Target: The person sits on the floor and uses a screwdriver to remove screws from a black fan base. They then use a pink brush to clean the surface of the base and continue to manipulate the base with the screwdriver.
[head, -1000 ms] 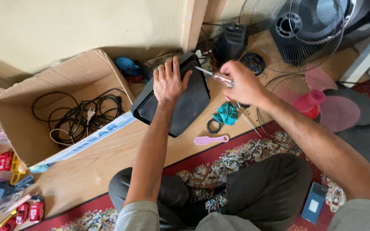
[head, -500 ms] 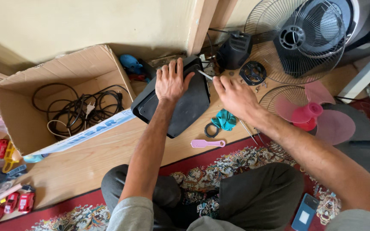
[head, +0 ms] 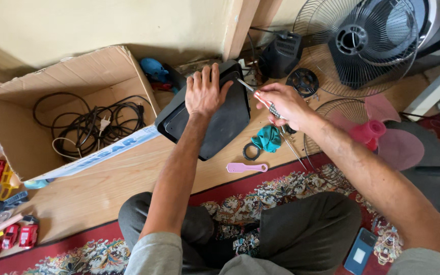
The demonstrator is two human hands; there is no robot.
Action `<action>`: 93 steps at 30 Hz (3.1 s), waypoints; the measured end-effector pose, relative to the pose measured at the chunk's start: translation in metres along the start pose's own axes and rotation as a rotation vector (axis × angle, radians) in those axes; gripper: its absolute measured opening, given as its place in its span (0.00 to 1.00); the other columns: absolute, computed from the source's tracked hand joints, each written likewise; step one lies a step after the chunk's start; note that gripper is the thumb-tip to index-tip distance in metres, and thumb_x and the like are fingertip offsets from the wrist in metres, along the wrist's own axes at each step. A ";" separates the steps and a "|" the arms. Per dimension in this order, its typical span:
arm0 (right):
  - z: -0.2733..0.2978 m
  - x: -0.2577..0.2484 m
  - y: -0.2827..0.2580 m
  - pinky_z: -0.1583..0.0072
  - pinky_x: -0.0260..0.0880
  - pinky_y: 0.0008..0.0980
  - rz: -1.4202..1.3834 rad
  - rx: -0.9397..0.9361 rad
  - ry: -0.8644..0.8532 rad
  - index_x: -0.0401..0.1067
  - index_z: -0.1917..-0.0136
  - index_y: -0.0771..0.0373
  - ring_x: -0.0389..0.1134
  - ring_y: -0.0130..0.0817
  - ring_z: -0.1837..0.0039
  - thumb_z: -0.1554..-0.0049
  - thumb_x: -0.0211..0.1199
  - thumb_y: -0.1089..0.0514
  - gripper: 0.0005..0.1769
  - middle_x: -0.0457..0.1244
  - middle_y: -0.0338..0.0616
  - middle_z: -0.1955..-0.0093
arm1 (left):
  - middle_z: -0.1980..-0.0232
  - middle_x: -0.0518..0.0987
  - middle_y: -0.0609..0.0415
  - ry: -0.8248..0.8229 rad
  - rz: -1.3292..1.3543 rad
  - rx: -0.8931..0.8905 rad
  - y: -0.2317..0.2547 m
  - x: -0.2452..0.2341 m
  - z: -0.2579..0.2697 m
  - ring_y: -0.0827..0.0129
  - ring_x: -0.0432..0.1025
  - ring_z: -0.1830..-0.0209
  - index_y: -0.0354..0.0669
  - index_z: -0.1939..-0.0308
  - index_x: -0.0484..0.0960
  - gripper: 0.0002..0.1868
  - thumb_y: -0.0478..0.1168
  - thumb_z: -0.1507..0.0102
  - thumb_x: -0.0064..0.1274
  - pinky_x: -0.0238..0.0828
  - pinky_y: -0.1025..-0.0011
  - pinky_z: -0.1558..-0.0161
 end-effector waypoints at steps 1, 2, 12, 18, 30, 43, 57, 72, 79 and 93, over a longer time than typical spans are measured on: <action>0.001 -0.001 -0.003 0.77 0.52 0.26 0.195 -0.064 0.024 0.65 0.36 0.63 0.62 0.29 0.73 0.42 0.64 0.56 0.23 0.66 0.49 0.54 | 0.43 0.76 0.47 -0.014 0.007 -0.003 0.000 0.001 -0.002 0.52 0.71 0.49 0.42 0.34 0.74 0.36 0.66 0.34 0.53 0.69 0.50 0.46; 0.003 -0.002 -0.005 0.75 0.58 0.27 0.389 -0.130 0.047 0.62 0.35 0.64 0.64 0.30 0.70 0.45 0.66 0.59 0.27 0.66 0.50 0.53 | 0.43 0.76 0.46 -0.029 0.015 -0.006 0.000 0.002 -0.002 0.52 0.71 0.49 0.42 0.34 0.74 0.36 0.66 0.33 0.53 0.69 0.50 0.46; 0.052 0.045 -0.015 0.56 0.74 0.34 2.126 -1.341 0.585 0.71 0.35 0.70 0.70 0.38 0.52 0.45 0.65 0.58 0.26 0.67 0.54 0.41 | 0.42 0.76 0.46 -0.074 -0.005 -0.009 0.001 0.001 -0.004 0.52 0.72 0.48 0.43 0.33 0.72 0.36 0.67 0.33 0.50 0.69 0.50 0.45; 0.051 0.052 -0.009 0.59 0.76 0.30 2.205 -1.386 0.497 0.74 0.37 0.71 0.69 0.34 0.56 0.47 0.63 0.57 0.27 0.69 0.59 0.41 | 0.43 0.77 0.46 -0.065 0.016 -0.013 0.001 -0.001 -0.004 0.51 0.72 0.49 0.42 0.33 0.72 0.36 0.66 0.33 0.52 0.69 0.50 0.45; 0.011 -0.004 -0.035 0.56 0.73 0.25 0.737 -0.916 0.147 0.78 0.42 0.64 0.75 0.28 0.55 0.40 0.66 0.61 0.12 0.73 0.46 0.52 | 0.42 0.76 0.46 0.008 0.008 0.000 0.001 -0.001 -0.001 0.51 0.72 0.47 0.41 0.34 0.73 0.37 0.65 0.34 0.54 0.69 0.50 0.44; -0.034 -0.047 0.026 0.75 0.49 0.23 0.053 -0.067 0.001 0.70 0.39 0.63 0.62 0.28 0.68 0.39 0.62 0.54 0.17 0.68 0.48 0.53 | 0.44 0.76 0.46 0.020 -0.013 0.019 0.003 -0.008 -0.003 0.51 0.72 0.50 0.42 0.35 0.74 0.36 0.66 0.34 0.55 0.69 0.52 0.46; 0.052 0.028 -0.002 0.54 0.79 0.33 2.035 -1.464 0.616 0.74 0.36 0.69 0.68 0.36 0.54 0.46 0.64 0.59 0.25 0.68 0.50 0.42 | 0.45 0.77 0.47 -0.009 -0.034 0.012 0.006 -0.008 -0.007 0.52 0.73 0.50 0.43 0.35 0.75 0.36 0.66 0.35 0.54 0.70 0.54 0.48; 0.002 -0.017 -0.024 0.51 0.76 0.30 0.619 -0.899 0.133 0.77 0.42 0.65 0.76 0.31 0.50 0.37 0.69 0.60 0.12 0.73 0.47 0.50 | 0.43 0.77 0.46 0.041 -0.034 0.063 0.006 -0.013 -0.005 0.53 0.73 0.49 0.41 0.35 0.76 0.35 0.65 0.33 0.56 0.70 0.54 0.47; -0.023 -0.034 0.014 0.76 0.50 0.22 -0.143 -0.026 -0.066 0.72 0.40 0.62 0.63 0.26 0.71 0.43 0.65 0.58 0.18 0.70 0.48 0.56 | 0.43 0.77 0.47 0.061 -0.058 0.060 0.008 -0.013 -0.004 0.53 0.73 0.48 0.41 0.35 0.76 0.36 0.66 0.34 0.56 0.70 0.54 0.47; 0.008 -0.001 -0.002 0.62 0.73 0.37 1.473 -1.097 0.380 0.68 0.34 0.60 0.72 0.42 0.53 0.40 0.66 0.62 0.22 0.68 0.48 0.49 | 0.45 0.77 0.47 0.033 -0.066 0.045 0.010 -0.009 -0.008 0.51 0.73 0.51 0.43 0.35 0.77 0.35 0.66 0.34 0.55 0.70 0.54 0.49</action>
Point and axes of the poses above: each hand's wrist, its own z-axis away from the middle knuckle, its own x-axis out of the palm, y = z × x, the point moved 7 cm from there along -z, towards the middle knuckle
